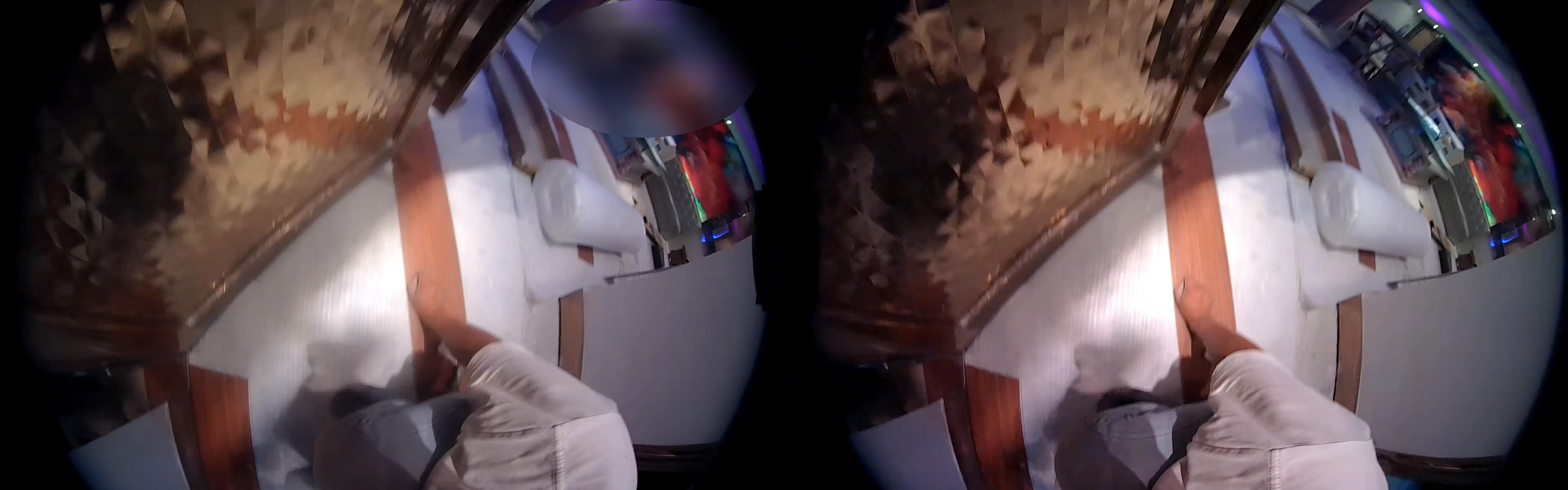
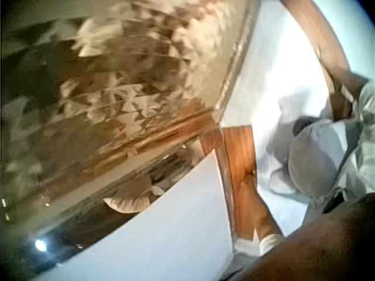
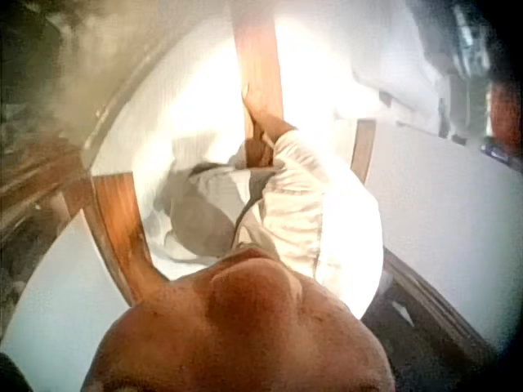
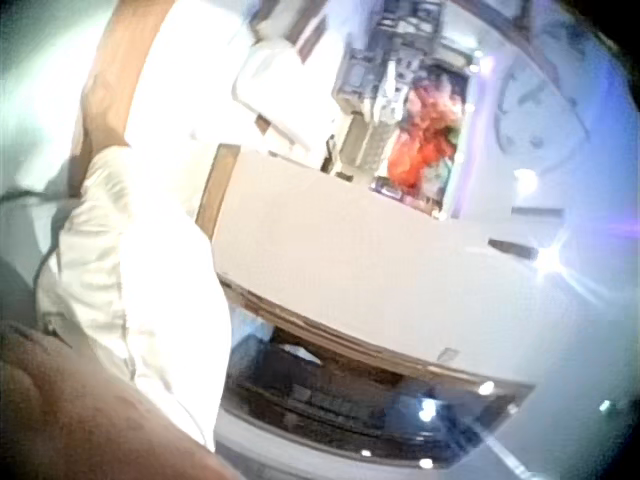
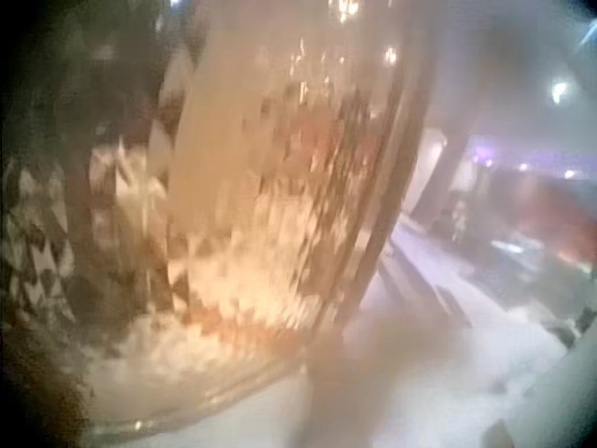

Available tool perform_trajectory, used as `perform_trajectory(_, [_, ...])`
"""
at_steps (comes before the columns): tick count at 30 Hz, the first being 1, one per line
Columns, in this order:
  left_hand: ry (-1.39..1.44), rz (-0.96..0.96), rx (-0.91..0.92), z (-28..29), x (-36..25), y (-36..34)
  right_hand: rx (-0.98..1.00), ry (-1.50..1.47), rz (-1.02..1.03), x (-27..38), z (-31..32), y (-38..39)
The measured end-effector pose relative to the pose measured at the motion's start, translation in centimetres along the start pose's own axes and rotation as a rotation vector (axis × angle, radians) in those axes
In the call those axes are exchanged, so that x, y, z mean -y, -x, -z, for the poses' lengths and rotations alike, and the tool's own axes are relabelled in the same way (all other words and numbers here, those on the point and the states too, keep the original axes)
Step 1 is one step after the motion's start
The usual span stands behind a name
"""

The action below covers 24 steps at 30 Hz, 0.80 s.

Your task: The person positions wooden planks on a foam-covered floor and uses a hammer to tap a wooden block against the edge of the planks to secure them.

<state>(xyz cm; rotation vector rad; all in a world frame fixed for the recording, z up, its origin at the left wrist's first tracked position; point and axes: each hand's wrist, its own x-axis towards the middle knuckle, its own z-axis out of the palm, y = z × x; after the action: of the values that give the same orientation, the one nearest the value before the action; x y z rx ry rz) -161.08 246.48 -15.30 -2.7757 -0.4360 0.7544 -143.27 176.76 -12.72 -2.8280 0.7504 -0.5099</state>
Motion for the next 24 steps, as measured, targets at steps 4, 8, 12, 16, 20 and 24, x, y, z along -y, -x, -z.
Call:
perform_trajectory(4, [0.026, 0.064, -0.104, 3.8, -2.3, -0.8, 0.253, -0.013, -0.136, 1.0, -1.4, 1.4])
perform_trajectory(8, [0.109, 0.071, -0.152, 5.0, -5.4, -1.2, 0.427, -0.049, -0.152, 0.2, -1.3, 1.3])
perform_trajectory(12, [0.162, 0.09, -0.192, 6.1, -6.9, -1.3, 0.515, -0.052, -0.043, -2.8, -4.7, 0.1])
perform_trajectory(16, [0.212, 0.133, -0.212, 5.4, -6.6, -0.3, 0.63, -0.013, 0.007, -3.4, -5.8, -2.5])
perform_trajectory(20, [0.223, 0.179, -0.238, 4.3, -5.3, 1.3, 0.778, 0.011, -0.012, -2.5, -5.8, -3.8])
perform_trajectory(24, [0.222, 0.228, -0.29, 1.6, -4.0, 4.2, 0.7, -0.024, 0.135, -1.5, -6.4, -4.4])
